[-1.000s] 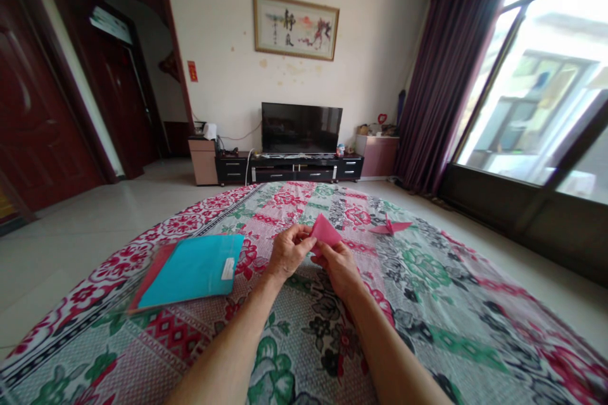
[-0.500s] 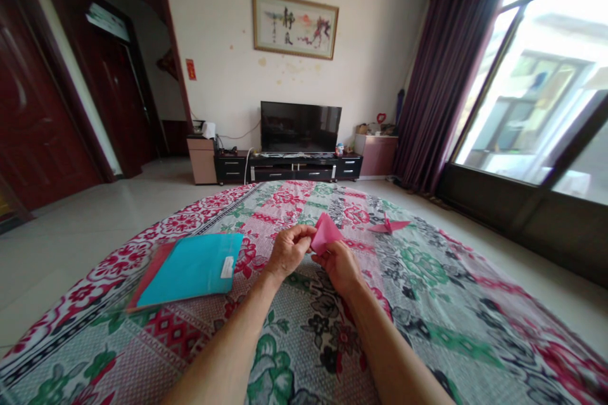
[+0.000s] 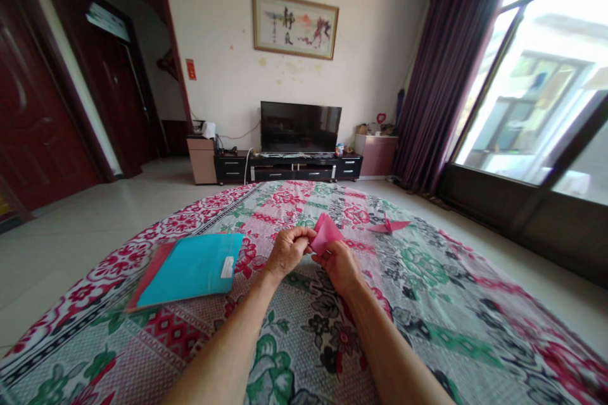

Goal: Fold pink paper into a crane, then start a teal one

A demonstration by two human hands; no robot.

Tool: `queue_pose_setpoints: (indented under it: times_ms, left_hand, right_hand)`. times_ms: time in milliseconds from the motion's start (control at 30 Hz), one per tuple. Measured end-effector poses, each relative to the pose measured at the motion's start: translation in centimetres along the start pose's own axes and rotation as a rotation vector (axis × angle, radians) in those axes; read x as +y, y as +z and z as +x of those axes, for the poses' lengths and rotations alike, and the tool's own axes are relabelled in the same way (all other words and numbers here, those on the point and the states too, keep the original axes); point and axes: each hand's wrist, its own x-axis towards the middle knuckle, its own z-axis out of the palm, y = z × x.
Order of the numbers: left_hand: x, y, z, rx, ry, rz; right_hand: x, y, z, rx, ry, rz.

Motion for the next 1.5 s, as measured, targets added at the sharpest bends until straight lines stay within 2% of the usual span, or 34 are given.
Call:
queue_pose_setpoints:
  times_ms: [100,267,367,533,933,1233,1500]
  left_hand:
    - [-0.03,-0.2,0.11,0.016,0.012,-0.002]
    - [-0.23,-0.42,0.29,0.128,-0.022,-0.099]
    - [-0.28,-0.43,0.25,0.152,-0.013,-0.059]
    - [-0.22,-0.32,0.0,0.12,0.076,0.103]
    - [-0.42,-0.32,0.16,0.12,0.101,0.129]
    - [-0.65,-0.48,-0.11,0.049,0.169,0.323]
    - [-0.83,-0.67,0.15,-0.008,0.197,0.325]
  right_hand:
    - [-0.06,0.04,-0.07,0.025,-0.016,-0.037]
    - [-0.28,0.13,-0.24,0.032,-0.031,-0.05]
    - [-0.18,0.09,-0.18,0.034,-0.039,-0.05]
    - [0.18,0.13,-0.13,0.011,-0.078,-0.107]
    - [0.61,0.17,-0.03,-0.008,-0.123,-0.172]
    - [0.53,0.15,-0.08,0.061,-0.153,-0.154]
    - [0.43,0.09,0.01,0.045,-0.176,-0.174]
